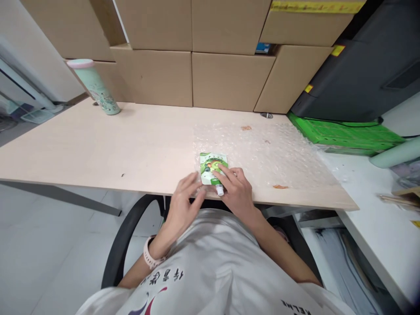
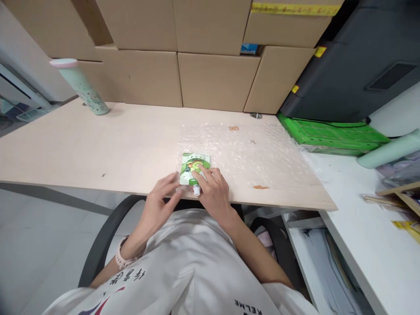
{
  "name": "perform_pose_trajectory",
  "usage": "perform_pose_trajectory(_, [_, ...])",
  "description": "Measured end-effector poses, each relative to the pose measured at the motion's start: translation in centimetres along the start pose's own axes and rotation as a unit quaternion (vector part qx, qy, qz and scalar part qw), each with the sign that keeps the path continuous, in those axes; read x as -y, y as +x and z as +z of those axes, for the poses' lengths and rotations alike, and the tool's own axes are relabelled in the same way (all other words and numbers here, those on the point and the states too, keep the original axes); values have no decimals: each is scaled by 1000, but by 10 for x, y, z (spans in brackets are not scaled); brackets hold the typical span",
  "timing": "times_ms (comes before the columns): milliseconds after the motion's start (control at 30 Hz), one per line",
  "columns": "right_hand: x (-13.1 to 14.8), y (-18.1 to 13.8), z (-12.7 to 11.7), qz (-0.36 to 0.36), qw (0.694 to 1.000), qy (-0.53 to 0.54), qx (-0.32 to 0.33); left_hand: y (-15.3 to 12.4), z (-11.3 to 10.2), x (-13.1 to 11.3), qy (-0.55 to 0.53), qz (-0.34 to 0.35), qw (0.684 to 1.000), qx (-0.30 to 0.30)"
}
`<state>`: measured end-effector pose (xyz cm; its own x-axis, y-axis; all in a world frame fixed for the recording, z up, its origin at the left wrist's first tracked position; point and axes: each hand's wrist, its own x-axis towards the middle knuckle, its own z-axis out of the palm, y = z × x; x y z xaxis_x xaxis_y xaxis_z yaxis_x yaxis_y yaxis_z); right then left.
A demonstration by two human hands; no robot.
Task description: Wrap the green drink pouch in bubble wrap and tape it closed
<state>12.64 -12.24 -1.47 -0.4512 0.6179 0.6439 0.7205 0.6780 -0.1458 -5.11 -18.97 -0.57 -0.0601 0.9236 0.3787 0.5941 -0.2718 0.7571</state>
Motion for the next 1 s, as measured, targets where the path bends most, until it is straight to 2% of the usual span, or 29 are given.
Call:
perform_pose_trajectory(100, [0, -3, 0, 10, 999, 37, 17, -2, -11, 1, -138, -109, 982, -74])
perform_pose_trajectory(200, [1, 0, -2, 8, 997, 52, 50, 6, -19, -2, -302, -200, 927, -100])
perform_pose_trajectory(300, [2, 1, -6, 9, 995, 55, 88, 17, -29, -9, -391, -277, 873, -90])
perform_pose_trajectory(400, [2, -1, -10, 17, 990, 55, 128, 24, -35, -13, -428, -318, 844, -48])
perform_pose_trajectory(600, [-2, -6, -19, 11, 975, 95, 199, 28, -20, -13, -398, -312, 862, 23])
perform_pose_trajectory(800, [-3, -5, -21, 13, 966, 112, 234, 34, 3, -10, -321, -243, 915, -2])
perform_pose_trajectory(1000, [5, 1, -23, 27, 957, 129, 260, 37, 7, -7, -325, -222, 918, -54])
